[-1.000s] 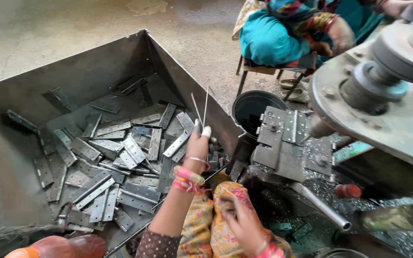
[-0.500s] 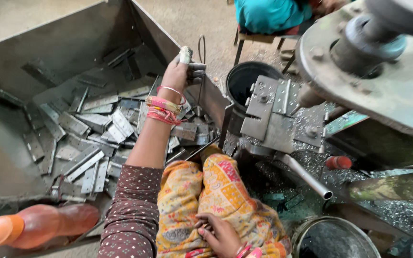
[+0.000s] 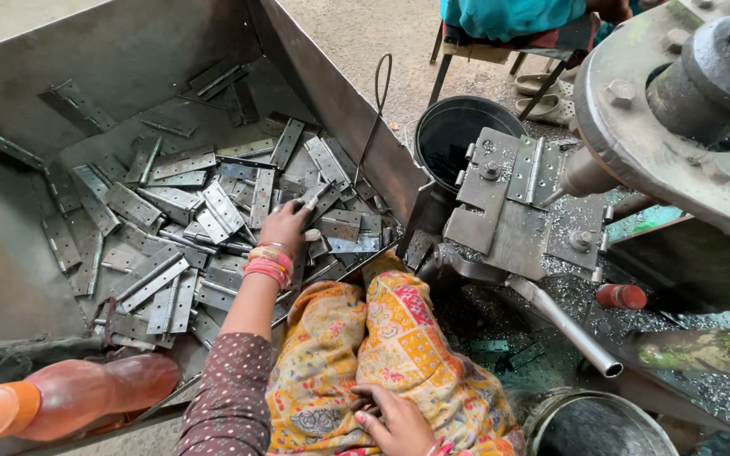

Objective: The person operates a drilling machine to create holes in metal hinge components, taking them from a bin and placing them into a fixture.

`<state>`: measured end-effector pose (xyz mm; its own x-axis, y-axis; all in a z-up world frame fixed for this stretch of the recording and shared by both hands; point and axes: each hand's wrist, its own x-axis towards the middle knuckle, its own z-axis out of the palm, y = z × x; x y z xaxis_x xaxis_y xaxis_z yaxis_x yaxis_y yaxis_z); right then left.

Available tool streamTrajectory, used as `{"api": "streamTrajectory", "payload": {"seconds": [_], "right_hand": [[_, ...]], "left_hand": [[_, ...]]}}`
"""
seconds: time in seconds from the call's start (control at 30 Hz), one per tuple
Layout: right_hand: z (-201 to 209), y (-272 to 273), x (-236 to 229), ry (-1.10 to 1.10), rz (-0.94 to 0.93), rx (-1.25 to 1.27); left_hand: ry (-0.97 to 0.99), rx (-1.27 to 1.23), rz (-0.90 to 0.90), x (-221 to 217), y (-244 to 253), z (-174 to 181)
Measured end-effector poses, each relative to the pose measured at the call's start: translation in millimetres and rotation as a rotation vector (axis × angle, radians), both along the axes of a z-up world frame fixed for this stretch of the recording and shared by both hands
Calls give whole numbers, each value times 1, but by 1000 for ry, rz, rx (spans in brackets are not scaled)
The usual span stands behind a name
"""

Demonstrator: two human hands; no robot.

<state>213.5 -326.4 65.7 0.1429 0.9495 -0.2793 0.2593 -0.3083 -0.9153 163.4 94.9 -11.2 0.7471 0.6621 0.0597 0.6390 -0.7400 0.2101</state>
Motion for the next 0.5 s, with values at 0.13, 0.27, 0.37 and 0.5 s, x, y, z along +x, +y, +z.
{"api": "streamTrajectory", "payload": {"seconds": [0.13, 0.27, 0.37, 0.5], "right_hand": [[-6, 2, -3, -47, 28, -27], [-6, 6, -2, -93, 36, -28], [-7, 3, -3, -61, 9, -83], [-13, 4, -2, -72, 26, -70]], "left_hand": [[92, 184, -119, -2, 1, -21], [87, 94, -69, -3, 4, -28], [-114, 47, -12, -13, 7, -25], [-223, 29, 149, -17, 7, -12]]}}
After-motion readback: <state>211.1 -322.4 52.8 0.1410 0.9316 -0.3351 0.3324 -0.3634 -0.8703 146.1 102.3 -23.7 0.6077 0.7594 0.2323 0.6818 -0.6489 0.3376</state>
